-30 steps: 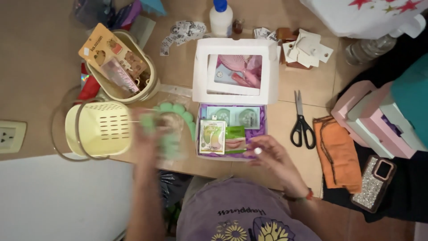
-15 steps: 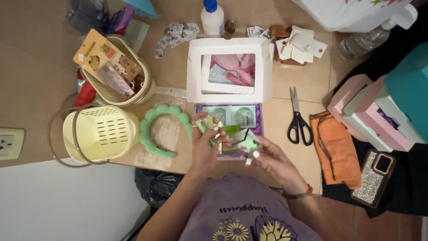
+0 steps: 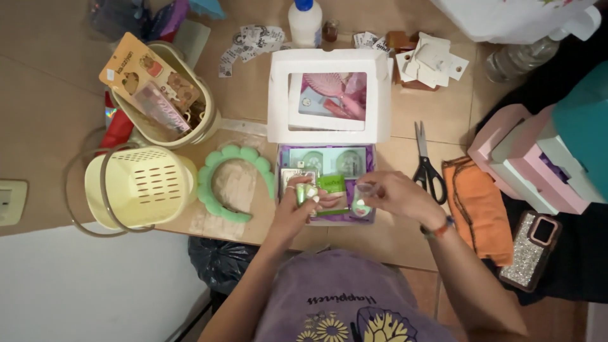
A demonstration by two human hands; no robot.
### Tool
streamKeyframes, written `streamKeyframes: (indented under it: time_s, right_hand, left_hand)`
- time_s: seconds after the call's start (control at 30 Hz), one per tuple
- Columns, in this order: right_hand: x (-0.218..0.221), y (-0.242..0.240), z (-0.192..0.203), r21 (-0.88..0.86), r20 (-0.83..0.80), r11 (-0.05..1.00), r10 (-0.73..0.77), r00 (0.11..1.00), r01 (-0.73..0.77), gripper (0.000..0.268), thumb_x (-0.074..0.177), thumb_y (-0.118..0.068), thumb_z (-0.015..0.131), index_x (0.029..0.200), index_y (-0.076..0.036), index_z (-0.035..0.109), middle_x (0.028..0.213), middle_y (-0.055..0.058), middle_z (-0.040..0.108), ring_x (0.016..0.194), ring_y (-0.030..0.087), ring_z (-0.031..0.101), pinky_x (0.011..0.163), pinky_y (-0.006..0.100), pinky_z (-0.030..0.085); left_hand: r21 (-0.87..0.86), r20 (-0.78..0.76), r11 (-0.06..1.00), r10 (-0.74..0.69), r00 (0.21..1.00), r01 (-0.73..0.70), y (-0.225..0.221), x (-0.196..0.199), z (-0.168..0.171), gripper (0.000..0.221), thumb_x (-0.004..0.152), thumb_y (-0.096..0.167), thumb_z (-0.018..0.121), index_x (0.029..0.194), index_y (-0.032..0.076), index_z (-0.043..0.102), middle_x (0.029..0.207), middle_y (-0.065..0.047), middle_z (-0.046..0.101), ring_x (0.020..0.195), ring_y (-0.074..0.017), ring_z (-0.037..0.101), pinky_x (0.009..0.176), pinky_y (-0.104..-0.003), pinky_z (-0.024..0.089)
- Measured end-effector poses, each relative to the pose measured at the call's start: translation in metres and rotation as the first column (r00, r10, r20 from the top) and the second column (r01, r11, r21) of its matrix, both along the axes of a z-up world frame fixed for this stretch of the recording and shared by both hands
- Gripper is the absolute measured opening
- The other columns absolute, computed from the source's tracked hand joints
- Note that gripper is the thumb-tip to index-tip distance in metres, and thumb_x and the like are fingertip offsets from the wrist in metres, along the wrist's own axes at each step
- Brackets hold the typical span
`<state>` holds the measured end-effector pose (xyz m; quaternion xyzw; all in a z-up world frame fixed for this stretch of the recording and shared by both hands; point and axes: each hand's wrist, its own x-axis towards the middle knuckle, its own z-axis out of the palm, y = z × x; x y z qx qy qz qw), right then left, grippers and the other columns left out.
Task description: The person places items including a green headband, face masks, and small beauty products into a white gift box lined with purple paper, arranging the items inside by hand and using a small pair of scissors to cut a tag.
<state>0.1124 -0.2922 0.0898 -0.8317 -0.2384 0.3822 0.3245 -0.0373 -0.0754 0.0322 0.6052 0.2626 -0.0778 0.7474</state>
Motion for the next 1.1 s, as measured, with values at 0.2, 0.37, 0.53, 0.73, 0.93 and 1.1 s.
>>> streamKeyframes:
  time_s: [0.2, 0.37, 0.53, 0.73, 0.93, 1.1]
  right_hand:
    - [0.000, 0.017, -0.026, -0.369, 0.067, 0.899, 0.280, 0.958, -0.237, 0.041, 0.088, -0.033, 0.070, 0.129, -0.028, 0.070, 0.127, 0.007, 0.071, 0.112, 0.035, 0.071, 0.094, 0.054, 0.057]
    - [-0.008, 0.006, -0.043, -0.378, 0.197, 0.909, 0.265, 0.944, -0.176, 0.047, 0.087, -0.031, 0.071, 0.132, -0.022, 0.066, 0.132, 0.007, 0.065, 0.112, 0.038, 0.070, 0.090, 0.056, 0.058]
    - [-0.022, 0.005, -0.035, -0.413, 0.272, 0.904, 0.236, 0.933, -0.109, 0.049, 0.082, -0.034, 0.077, 0.127, -0.027, 0.062, 0.132, -0.001, 0.061, 0.105, 0.039, 0.072, 0.087, 0.058, 0.060]
    - [-0.026, 0.015, 0.000, -0.400, 0.194, 0.912, 0.179, 0.965, -0.089, 0.078, 0.085, -0.029, 0.075, 0.151, -0.024, 0.034, 0.141, 0.010, 0.059, 0.123, 0.038, 0.063, 0.095, 0.058, 0.055]
    - [-0.043, 0.005, -0.017, -0.446, 0.466, 0.891, 0.311, 0.828, -0.084, 0.059, 0.080, -0.040, 0.079, 0.134, -0.030, 0.057, 0.133, 0.001, 0.058, 0.130, 0.036, 0.051, 0.102, 0.054, 0.049]
    - [-0.047, -0.009, -0.050, -0.263, 0.616, 0.959, 0.250, 0.747, -0.105, 0.061, 0.076, -0.021, 0.078, 0.133, -0.029, 0.059, 0.139, 0.001, 0.055, 0.118, 0.033, 0.054, 0.082, 0.054, 0.052]
  left_hand:
    - [0.291, 0.105, 0.931, -0.261, 0.960, 0.221, -0.004, 0.019, -0.006, 0.046, 0.091, 0.003, 0.060, 0.134, 0.012, 0.049, 0.115, -0.021, 0.071, 0.098, -0.0353, 0.071, 0.072, -0.038, 0.058]
    - [0.512, 0.070, 0.800, -0.404, 0.912, 0.314, -0.008, 0.040, -0.006, 0.045, 0.092, 0.000, 0.057, 0.133, 0.011, 0.043, 0.119, -0.024, 0.064, 0.112, -0.0481, 0.064, 0.090, -0.056, 0.054]
    - [0.533, -0.172, 0.655, -0.536, 0.827, 0.535, -0.008, 0.052, 0.025, 0.049, 0.094, 0.013, 0.055, 0.138, 0.023, 0.037, 0.124, -0.022, 0.063, 0.117, -0.0489, 0.063, 0.099, -0.061, 0.049]
    - [0.533, 0.016, 0.708, -0.555, 0.832, 0.463, -0.009, 0.047, -0.005, 0.049, 0.093, 0.010, 0.056, 0.137, 0.020, 0.038, 0.110, -0.024, 0.065, 0.107, -0.0533, 0.064, 0.090, -0.059, 0.052]
    - [0.523, 0.175, 0.795, -0.453, 0.874, 0.308, -0.003, 0.044, -0.036, 0.053, 0.093, 0.007, 0.057, 0.142, 0.014, 0.040, 0.115, -0.031, 0.063, 0.110, -0.0546, 0.062, 0.093, -0.059, 0.051]
    - [0.539, 0.324, 0.816, -0.432, 0.842, 0.211, 0.001, 0.035, -0.056, 0.046, 0.095, 0.005, 0.056, 0.138, 0.011, 0.043, 0.126, -0.011, 0.062, 0.115, -0.0260, 0.063, 0.099, -0.034, 0.044]
